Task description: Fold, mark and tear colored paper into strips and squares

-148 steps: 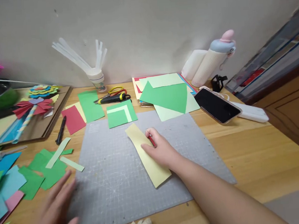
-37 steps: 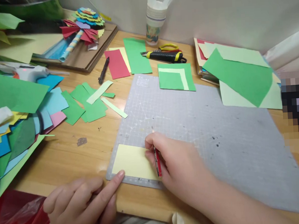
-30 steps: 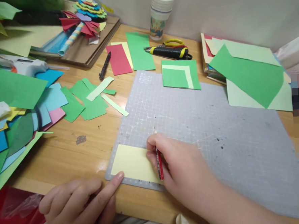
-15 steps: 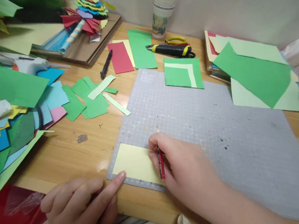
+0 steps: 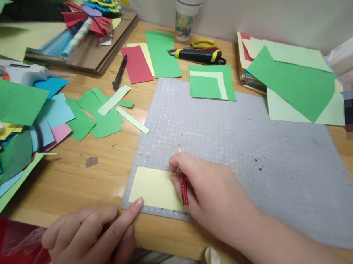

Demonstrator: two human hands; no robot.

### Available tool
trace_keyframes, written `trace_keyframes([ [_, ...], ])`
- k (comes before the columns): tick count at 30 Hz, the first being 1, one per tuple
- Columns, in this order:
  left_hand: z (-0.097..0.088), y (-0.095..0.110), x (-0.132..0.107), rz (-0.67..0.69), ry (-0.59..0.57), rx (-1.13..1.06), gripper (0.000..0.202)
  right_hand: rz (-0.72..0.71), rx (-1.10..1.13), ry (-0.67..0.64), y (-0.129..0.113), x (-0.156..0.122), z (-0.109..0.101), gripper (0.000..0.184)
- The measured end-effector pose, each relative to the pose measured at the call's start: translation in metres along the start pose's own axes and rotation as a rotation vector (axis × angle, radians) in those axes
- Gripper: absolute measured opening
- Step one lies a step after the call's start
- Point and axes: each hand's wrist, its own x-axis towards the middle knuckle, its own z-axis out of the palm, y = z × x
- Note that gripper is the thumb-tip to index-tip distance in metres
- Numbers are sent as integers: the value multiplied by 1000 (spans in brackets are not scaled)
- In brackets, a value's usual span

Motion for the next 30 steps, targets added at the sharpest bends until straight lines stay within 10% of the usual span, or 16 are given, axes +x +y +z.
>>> trace_keyframes([
  [30,-1,-1,1,-20,-7,-19,22,19,22,-44,-1,-1,0,19],
])
